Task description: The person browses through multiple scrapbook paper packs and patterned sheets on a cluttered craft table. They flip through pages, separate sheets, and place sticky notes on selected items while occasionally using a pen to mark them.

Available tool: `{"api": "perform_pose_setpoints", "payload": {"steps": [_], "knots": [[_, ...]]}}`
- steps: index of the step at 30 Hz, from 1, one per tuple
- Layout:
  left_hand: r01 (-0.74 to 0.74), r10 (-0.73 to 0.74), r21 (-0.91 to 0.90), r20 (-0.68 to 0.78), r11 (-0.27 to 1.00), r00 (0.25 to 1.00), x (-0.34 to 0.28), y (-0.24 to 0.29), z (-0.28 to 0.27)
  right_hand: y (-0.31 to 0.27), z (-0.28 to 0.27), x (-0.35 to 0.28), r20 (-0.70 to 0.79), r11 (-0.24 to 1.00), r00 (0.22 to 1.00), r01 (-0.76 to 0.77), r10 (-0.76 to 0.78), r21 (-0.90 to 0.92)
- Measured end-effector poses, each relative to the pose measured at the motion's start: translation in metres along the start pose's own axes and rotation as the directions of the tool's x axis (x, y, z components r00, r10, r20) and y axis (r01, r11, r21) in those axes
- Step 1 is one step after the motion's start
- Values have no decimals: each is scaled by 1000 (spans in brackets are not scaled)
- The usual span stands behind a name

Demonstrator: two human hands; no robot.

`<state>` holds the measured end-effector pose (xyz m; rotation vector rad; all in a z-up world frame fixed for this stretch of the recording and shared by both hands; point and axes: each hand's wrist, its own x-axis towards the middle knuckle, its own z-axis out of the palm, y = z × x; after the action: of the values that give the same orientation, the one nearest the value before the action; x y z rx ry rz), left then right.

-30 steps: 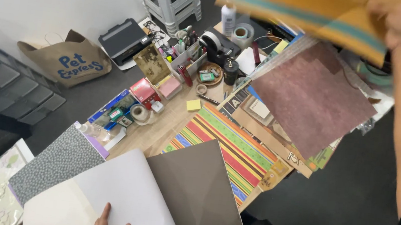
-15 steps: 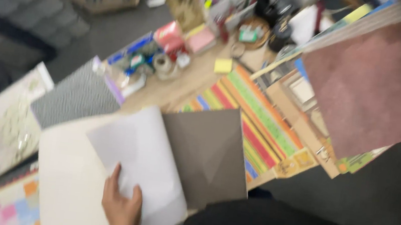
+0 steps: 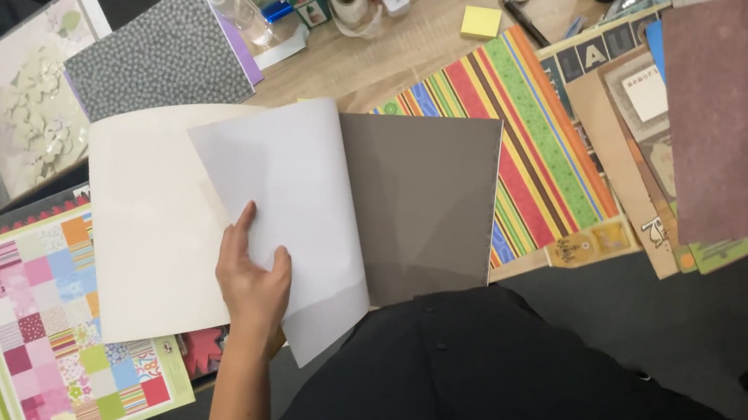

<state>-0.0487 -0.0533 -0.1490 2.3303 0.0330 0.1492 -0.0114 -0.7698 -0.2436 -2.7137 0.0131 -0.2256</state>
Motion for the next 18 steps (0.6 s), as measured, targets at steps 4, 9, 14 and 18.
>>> {"api": "perform_pose_setpoints", "payload": {"steps": [4,9,14,18], "knots": [[-49,50,-39,20,998,999,2,5,-2,-192,92,8,145,986,984,119,-102,-116],[-51,52,-54,19,997,998,-2,-8,-15,-245,171,19,324,971,939,172,-111,-165],[-32,30,-70,-31,997,999,-12,-26,-20,-240,191,25,312,951,946,174,-89,-256],[-16,11,-108,-49,994,999,-18,-39,-19,-252,179,15,293,923,949,216,-121,-317]]}}
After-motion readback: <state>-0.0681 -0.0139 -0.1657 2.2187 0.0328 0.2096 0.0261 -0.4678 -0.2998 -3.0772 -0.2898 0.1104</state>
